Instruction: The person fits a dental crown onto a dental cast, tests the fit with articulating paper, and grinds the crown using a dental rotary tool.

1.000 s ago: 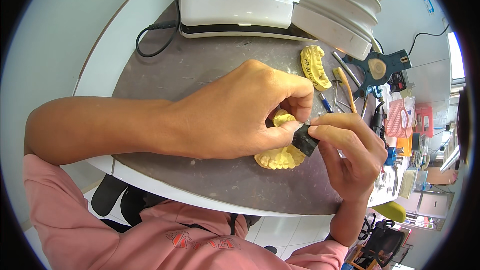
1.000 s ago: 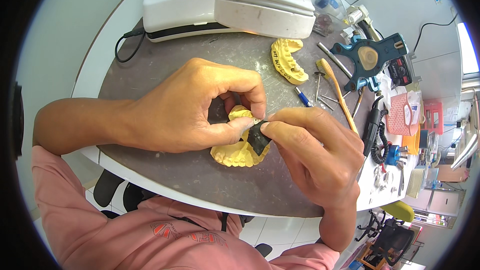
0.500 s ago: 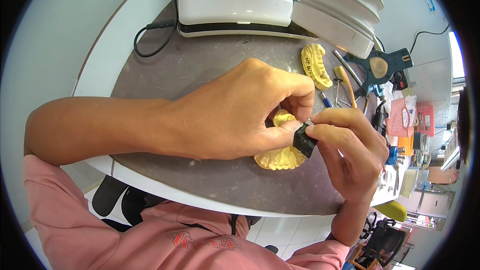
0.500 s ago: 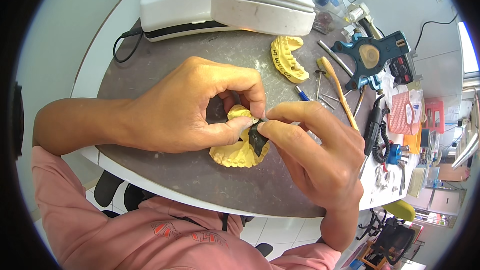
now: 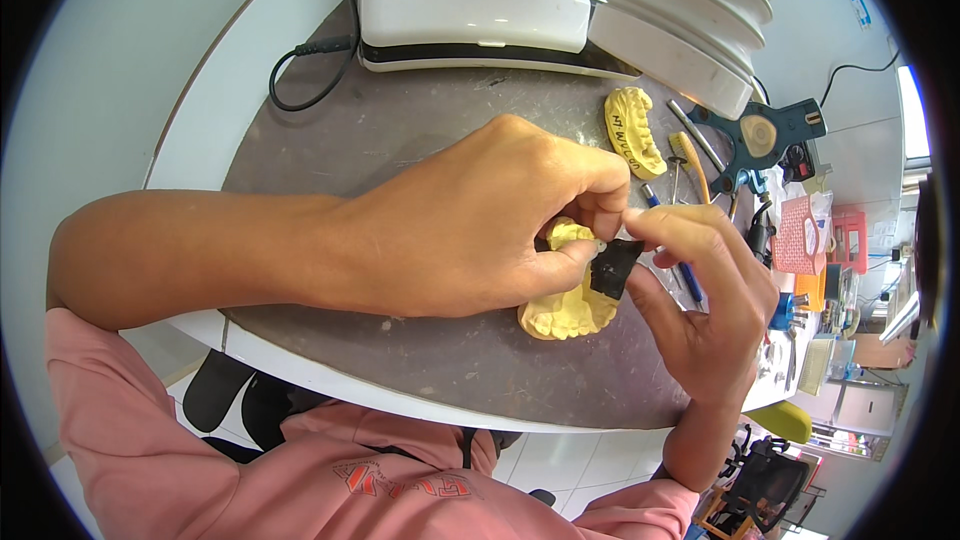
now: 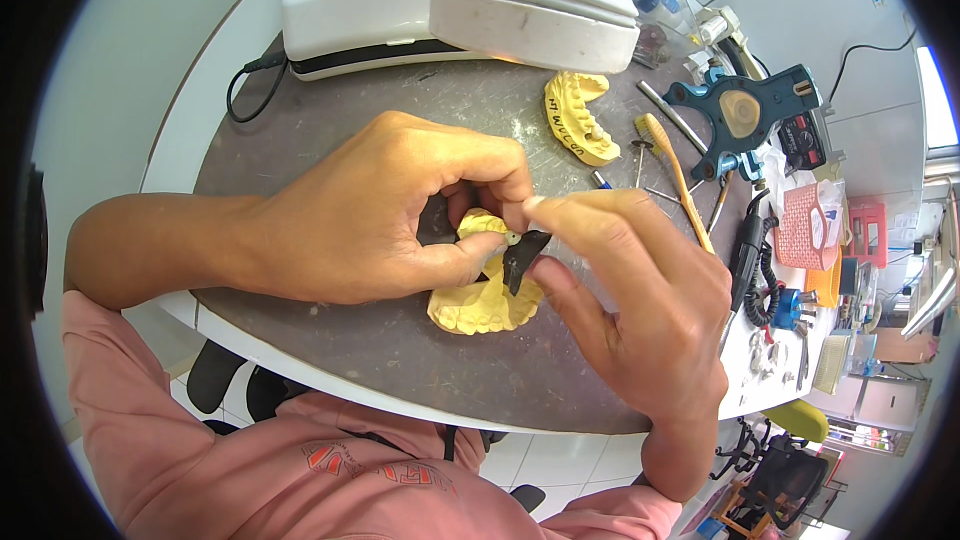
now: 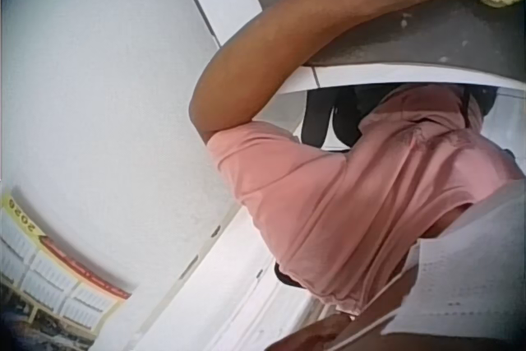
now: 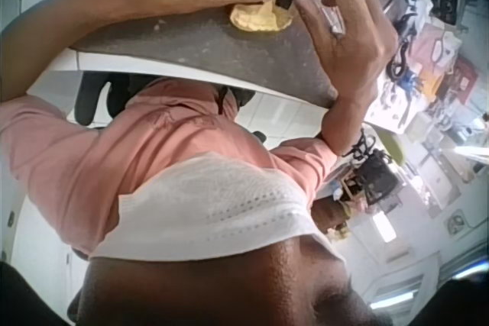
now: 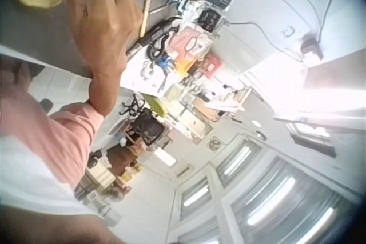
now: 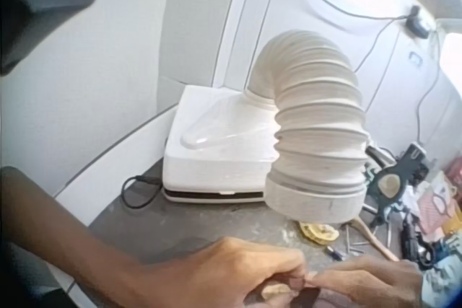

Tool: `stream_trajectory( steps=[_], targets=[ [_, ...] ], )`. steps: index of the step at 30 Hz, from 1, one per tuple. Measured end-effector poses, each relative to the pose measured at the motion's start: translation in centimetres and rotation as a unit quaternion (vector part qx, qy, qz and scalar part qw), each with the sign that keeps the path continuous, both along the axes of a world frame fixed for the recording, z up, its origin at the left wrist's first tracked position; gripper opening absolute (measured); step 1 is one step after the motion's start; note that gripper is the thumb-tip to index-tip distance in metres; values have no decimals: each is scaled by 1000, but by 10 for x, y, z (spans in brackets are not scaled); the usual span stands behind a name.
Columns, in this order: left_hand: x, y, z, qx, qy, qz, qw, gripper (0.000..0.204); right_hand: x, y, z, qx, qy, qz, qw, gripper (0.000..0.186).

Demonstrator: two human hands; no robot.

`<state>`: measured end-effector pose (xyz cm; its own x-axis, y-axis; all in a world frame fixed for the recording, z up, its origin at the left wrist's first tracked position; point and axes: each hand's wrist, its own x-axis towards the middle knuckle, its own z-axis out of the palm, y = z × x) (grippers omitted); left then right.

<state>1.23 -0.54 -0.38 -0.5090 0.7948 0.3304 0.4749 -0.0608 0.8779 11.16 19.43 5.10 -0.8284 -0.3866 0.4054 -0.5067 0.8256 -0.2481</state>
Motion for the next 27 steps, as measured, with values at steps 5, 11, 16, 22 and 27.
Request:
stream_trajectory(
  steps=[5, 11, 16, 22, 27],
  targets=[
    [0, 0, 1, -16, 16, 6, 1000, 18, 6, 3, -4, -40, -54, -58, 996, 41],
    [1, 0, 1, -37, 5, 18, 999, 19, 8, -5, -11, -167, -163, -134, 963, 37],
    [1, 1, 2, 11, -42, 21, 999, 15, 5, -1, -13, -266, -221, -153, 926, 35],
    [2, -2, 4, -1, -3, 25, 1000, 16, 7, -1, -14, -276, -209, -134, 929, 27],
    [1, -3, 3, -9, -5, 28, 1000, 17, 7, 0, -14, -274, -211, -127, 930, 19]
  ],
)
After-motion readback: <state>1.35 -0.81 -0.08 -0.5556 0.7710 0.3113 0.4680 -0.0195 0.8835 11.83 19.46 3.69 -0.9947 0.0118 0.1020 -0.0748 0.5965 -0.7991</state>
